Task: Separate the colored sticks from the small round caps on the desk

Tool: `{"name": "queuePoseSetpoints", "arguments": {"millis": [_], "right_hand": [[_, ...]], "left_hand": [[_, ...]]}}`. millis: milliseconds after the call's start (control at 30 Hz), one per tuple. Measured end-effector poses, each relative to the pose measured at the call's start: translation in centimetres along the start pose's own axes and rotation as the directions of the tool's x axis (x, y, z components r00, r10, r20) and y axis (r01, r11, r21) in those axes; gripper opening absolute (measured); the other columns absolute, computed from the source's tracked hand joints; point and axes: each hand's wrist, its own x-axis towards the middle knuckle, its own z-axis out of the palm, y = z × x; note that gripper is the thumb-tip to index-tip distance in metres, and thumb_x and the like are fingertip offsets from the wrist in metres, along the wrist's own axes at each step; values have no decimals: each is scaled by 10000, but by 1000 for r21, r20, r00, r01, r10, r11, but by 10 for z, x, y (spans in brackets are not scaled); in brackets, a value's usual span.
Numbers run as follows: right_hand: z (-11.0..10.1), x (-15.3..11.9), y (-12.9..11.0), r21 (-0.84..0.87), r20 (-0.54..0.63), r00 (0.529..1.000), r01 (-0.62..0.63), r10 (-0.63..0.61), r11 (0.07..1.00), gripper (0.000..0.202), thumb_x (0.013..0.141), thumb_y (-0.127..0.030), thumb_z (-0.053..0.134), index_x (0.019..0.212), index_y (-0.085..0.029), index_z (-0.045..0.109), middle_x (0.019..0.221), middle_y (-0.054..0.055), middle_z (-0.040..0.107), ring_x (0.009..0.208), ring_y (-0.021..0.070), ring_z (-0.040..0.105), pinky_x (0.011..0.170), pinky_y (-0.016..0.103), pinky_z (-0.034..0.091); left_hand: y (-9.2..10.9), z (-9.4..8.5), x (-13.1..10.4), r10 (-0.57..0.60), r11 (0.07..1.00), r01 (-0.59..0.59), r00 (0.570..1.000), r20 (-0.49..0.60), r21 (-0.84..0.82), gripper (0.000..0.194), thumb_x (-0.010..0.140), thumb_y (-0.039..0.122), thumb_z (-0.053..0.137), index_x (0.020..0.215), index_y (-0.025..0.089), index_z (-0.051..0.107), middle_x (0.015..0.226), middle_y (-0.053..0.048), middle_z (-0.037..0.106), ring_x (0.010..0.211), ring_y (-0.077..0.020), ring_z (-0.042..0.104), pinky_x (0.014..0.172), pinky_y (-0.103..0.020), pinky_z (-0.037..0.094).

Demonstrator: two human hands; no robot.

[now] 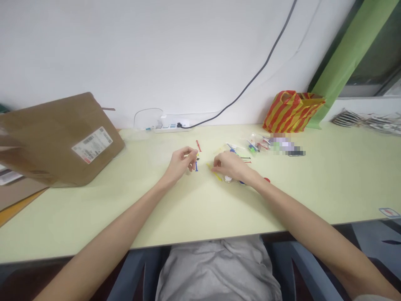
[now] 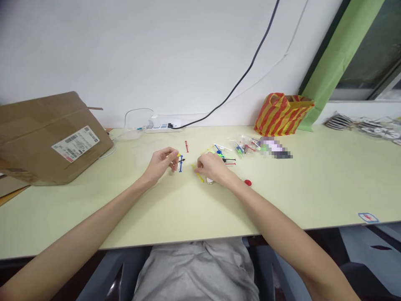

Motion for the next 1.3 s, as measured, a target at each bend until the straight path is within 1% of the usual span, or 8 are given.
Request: {"name": "queuePoseSetpoints", "arguments": {"millis": [100, 300, 467, 600, 733, 867, 1133, 1300], "right_hand": [[3, -2, -2, 51, 38, 999, 8, -10, 999, 110, 798, -152, 743, 706, -209, 722, 764, 49, 733, 651, 180, 607, 620, 292, 372], [17, -5, -24, 5, -33, 994, 109, -109, 994, 175, 815, -41, 598, 765, -185, 684, 879, 88, 731, 852, 218, 636, 702, 288, 383], [17, -3, -25, 200, -182, 983, 46, -9, 979, 209, 849, -40, 517, 855, -199, 652, 839, 40, 724, 773, 180, 638, 677, 275, 396], [12, 4, -19, 544, -325, 939, 92, 108, 834, 27, 829, -176, 667, 836, -202, 661, 836, 23, 729, 722, 164, 653, 681, 285, 464], [6, 7, -22, 804, -296, 924, 104, 242, 586, 225, 729, -347, 809, 821, -170, 705, 728, 39, 714, 629, 167, 644, 619, 301, 494], [4, 4, -31, 880, -279, 927, 143, 251, 453, 336, 649, -437, 869, 737, -160, 699, 712, 56, 719, 653, 173, 651, 644, 311, 509], [11, 3, -36, 902, -290, 943, 210, 167, 377, 281, 717, -419, 829, 799, -170, 728, 777, 56, 739, 759, 194, 693, 752, 344, 543], [13, 1, -38, 882, -300, 935, 197, 188, 429, 310, 722, -447, 829, 823, -167, 741, 788, 57, 741, 741, 183, 677, 713, 322, 530]], "left_hand": [[-4, 0, 1, 1, 1000, -1, 999, 34, -18, 446, 892, 605, 634, 840, 162, 625, 721, -18, 613, 552, -121, 618, 488, -237, 493], [-1, 0, -1, -5, 999, 9, 996, 84, -47, 469, 924, 616, 585, 816, 160, 607, 699, -18, 597, 543, -120, 600, 497, -246, 496], [4, 2, -2, -25, 997, 28, 998, 53, -66, 546, 922, 675, 539, 771, 154, 603, 641, -23, 582, 520, -128, 581, 505, -261, 491], [3, 2, -2, -10, 999, 14, 996, 84, -48, 550, 930, 671, 528, 765, 152, 603, 602, -8, 550, 481, -114, 541, 514, -260, 479], [2, 4, -4, 12, 1000, -9, 987, 159, -18, 496, 935, 611, 573, 762, 147, 607, 610, -2, 544, 486, -105, 529, 519, -251, 473], [7, 9, -7, 9, 997, 5, 983, 182, -74, 497, 931, 606, 585, 775, 134, 617, 632, -8, 551, 508, -112, 541, 520, -257, 488], [11, 12, -7, -3, 989, 28, 985, 171, -145, 532, 926, 612, 589, 770, 107, 646, 633, -23, 560, 497, -116, 547, 517, -264, 488], [12, 11, -9, -3, 986, 34, 982, 187, -164, 526, 934, 613, 576, 786, 113, 639, 637, -23, 559, 517, -112, 543, 526, -255, 490]]}}
